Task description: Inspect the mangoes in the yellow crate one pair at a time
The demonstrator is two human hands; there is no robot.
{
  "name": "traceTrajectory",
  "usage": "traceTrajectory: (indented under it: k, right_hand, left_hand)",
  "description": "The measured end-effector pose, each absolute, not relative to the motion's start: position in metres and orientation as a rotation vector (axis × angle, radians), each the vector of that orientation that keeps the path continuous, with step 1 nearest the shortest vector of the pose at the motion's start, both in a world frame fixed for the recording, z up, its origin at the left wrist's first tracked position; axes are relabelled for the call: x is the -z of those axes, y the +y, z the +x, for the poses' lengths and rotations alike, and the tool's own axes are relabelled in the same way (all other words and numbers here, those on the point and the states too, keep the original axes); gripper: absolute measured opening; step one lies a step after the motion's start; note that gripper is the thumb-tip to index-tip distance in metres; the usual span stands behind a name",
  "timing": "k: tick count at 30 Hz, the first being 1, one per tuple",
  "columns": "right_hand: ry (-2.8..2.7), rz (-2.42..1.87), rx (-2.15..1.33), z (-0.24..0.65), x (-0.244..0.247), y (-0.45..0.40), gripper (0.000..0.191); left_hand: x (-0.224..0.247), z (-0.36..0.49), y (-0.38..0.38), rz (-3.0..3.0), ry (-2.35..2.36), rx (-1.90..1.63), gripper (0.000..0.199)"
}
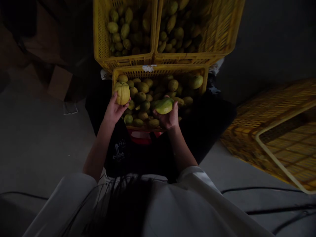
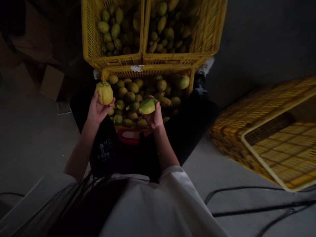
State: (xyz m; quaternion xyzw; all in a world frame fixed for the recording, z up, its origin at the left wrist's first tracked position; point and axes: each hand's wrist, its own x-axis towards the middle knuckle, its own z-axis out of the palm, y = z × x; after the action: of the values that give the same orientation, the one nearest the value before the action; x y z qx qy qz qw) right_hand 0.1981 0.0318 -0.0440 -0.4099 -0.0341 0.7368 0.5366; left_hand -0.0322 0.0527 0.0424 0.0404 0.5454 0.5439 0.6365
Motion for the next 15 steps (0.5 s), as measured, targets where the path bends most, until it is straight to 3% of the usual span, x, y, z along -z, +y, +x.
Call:
traceTrajectory:
  k: [8, 15]
  right_hand:
    - [-0.069, -0.954, -1.966, 0.203, 0.050, 0.037, 0.063]
    - [-0.122, -0.981, -1.871, 0.201, 0.049, 0.035, 0.031]
  left_hand:
    - [-0.051, -0.030, 0.053, 0.103, 1.239, -1.194, 0.040]
    - [-0.058, -0.032, 0.049, 0.157, 1.180, -1.240, 0.043]
